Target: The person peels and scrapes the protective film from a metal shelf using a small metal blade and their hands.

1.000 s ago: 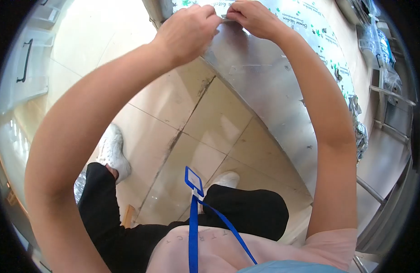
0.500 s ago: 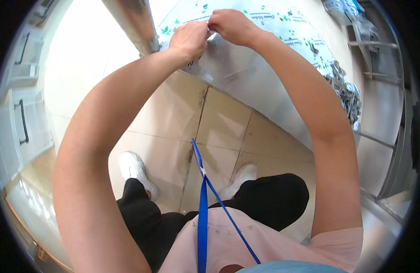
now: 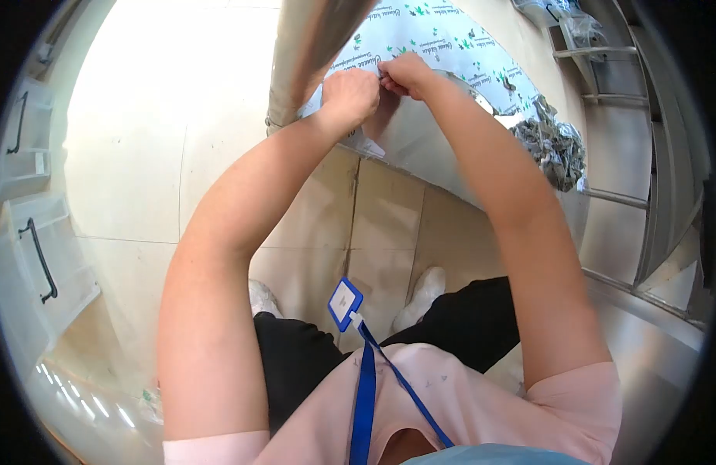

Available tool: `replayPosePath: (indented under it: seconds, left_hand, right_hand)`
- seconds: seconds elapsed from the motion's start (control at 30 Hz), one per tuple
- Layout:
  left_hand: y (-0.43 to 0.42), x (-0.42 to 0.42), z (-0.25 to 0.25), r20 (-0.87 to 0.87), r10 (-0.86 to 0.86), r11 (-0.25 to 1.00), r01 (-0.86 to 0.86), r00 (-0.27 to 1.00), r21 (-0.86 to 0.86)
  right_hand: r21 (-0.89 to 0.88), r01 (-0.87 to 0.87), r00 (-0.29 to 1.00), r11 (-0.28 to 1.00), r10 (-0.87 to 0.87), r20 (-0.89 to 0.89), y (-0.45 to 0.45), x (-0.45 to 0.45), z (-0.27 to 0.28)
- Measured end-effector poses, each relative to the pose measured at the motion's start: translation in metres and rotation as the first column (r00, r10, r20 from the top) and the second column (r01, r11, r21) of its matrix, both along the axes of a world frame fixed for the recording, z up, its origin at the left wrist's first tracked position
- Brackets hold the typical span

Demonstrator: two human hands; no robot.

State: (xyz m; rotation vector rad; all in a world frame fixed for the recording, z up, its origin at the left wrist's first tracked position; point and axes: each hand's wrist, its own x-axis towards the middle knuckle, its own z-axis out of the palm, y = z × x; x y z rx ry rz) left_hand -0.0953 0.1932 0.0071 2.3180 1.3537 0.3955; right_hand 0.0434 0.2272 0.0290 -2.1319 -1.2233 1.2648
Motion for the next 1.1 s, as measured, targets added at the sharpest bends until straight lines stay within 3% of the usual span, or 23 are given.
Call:
replayPosePath:
  seconds: [0.07, 0.1, 0.13, 0.23, 0.3, 0.37, 0.43, 0.47, 0.6, 0.67, 0.7, 0.77, 0.83, 0.87, 0.9, 0.97, 1.0, 1.03, 1.07, 1.1]
  left_hand:
    - [0.000, -0.001, -0.005, 0.065, 0.030, 0.998, -0.034, 0.997, 0.055]
    - [-0.001, -0.003, -0.001, 0.112, 0.054, 0.996, -0.061, 0.992, 0.065]
    - [-0.003, -0.005, 0.002, 0.158, 0.080, 0.993, -0.092, 0.984, 0.071]
    - [-0.008, -0.011, 0.004, 0.305, 0.075, 0.991, -0.104, 0.949, 0.080]
    - [-0.011, -0.013, 0.005, 0.377, 0.109, 0.991, -0.131, 0.920, 0.034]
    - [-0.017, -0.019, -0.002, 0.445, 0.033, 0.970, -0.137, 0.895, 0.203]
    - [-0.007, -0.014, -0.005, 0.475, 0.032, 0.950, -0.174, 0.879, 0.258]
    - [-0.008, -0.012, -0.007, 0.463, 0.074, 0.960, -0.188, 0.883, 0.206]
    - [-0.003, -0.004, -0.021, 0.592, 0.109, 0.951, -0.256, 0.799, 0.170]
    - [-0.009, -0.009, -0.016, 0.617, 0.075, 0.964, -0.214, 0.784, 0.155]
    - [-0.012, -0.011, -0.012, 0.635, 0.044, 0.961, -0.207, 0.771, 0.184]
    - [-0.013, -0.010, -0.022, 0.580, 0.008, 0.965, -0.159, 0.815, 0.210]
    - [-0.014, -0.008, -0.040, 0.673, -0.074, 0.921, -0.208, 0.736, 0.329]
    - [-0.016, -0.005, -0.050, 0.710, -0.117, 0.894, -0.238, 0.695, 0.380]
    - [-0.019, 0.000, -0.057, 0.589, -0.068, 0.903, -0.202, 0.805, 0.380]
    - [-0.026, 0.004, -0.061, 0.789, -0.115, 0.899, -0.275, 0.604, 0.342]
    - [-0.028, -0.004, -0.051, 0.793, -0.103, 0.905, -0.273, 0.601, 0.325]
    - [-0.030, -0.013, -0.041, 0.796, -0.091, 0.912, -0.271, 0.598, 0.307]
    - [-0.031, -0.022, -0.030, 0.800, -0.078, 0.918, -0.269, 0.595, 0.290]
    - [-0.035, -0.026, -0.026, 0.831, -0.042, 0.956, -0.221, 0.555, 0.195]
  right_hand:
    - [0.084, -0.049, 0.996, 0.995, 0.055, -0.065, 0.007, -0.004, 0.001]
    - [0.118, -0.048, 0.997, 0.992, 0.040, 0.070, 0.010, -0.011, 0.000]
    - [0.109, -0.008, 0.998, 0.994, 0.001, 0.066, 0.010, -0.011, 0.003]
    - [0.083, -0.143, 0.986, 0.986, 0.135, 0.094, 0.002, -0.001, 0.018]
    - [0.032, -0.052, 0.997, 0.998, 0.050, 0.051, -0.008, 0.008, 0.018]
    - [-0.027, 0.053, 0.997, 0.998, -0.054, -0.048, -0.006, 0.016, 0.014]
    - [-0.125, 0.218, 0.976, 0.968, -0.215, 0.030, -0.010, 0.000, 0.026]
    - [-0.141, 0.229, 0.973, 0.963, -0.228, 0.022, -0.008, -0.002, 0.024]
    - [-0.078, 0.006, 0.991, 0.997, 0.005, 0.135, 0.016, 0.004, -0.008]
    - [-0.078, -0.053, 0.995, 0.996, 0.046, -0.092, 0.029, 0.024, -0.031]
    - [-0.014, 0.023, 0.999, 1.000, -0.022, 0.024, 0.020, 0.008, -0.015]
    - [0.058, -0.149, 0.944, 0.987, 0.124, 0.305, -0.004, -0.024, 0.033]
    - [0.111, -0.299, 0.865, 0.948, 0.221, 0.451, -0.011, -0.036, 0.043]
    - [0.100, -0.331, 0.868, 0.938, 0.261, 0.423, -0.011, -0.031, 0.038]
    - [0.090, -0.359, 0.870, 0.929, 0.299, 0.391, -0.012, -0.022, 0.030]
    - [0.076, -0.404, 0.873, 0.911, 0.360, 0.328, -0.017, 0.002, 0.013]
    - [0.146, -0.217, 0.971, 0.965, 0.229, -0.070, -0.022, 0.018, 0.007]
    - [0.111, 0.078, 0.834, 0.991, -0.004, -0.551, -0.026, 0.034, 0.001]
    - [-0.033, 0.282, 0.552, 0.959, -0.190, -0.812, -0.030, 0.050, -0.005]
    - [0.141, -0.033, 0.959, 0.989, 0.071, -0.275, -0.029, 0.055, -0.011]
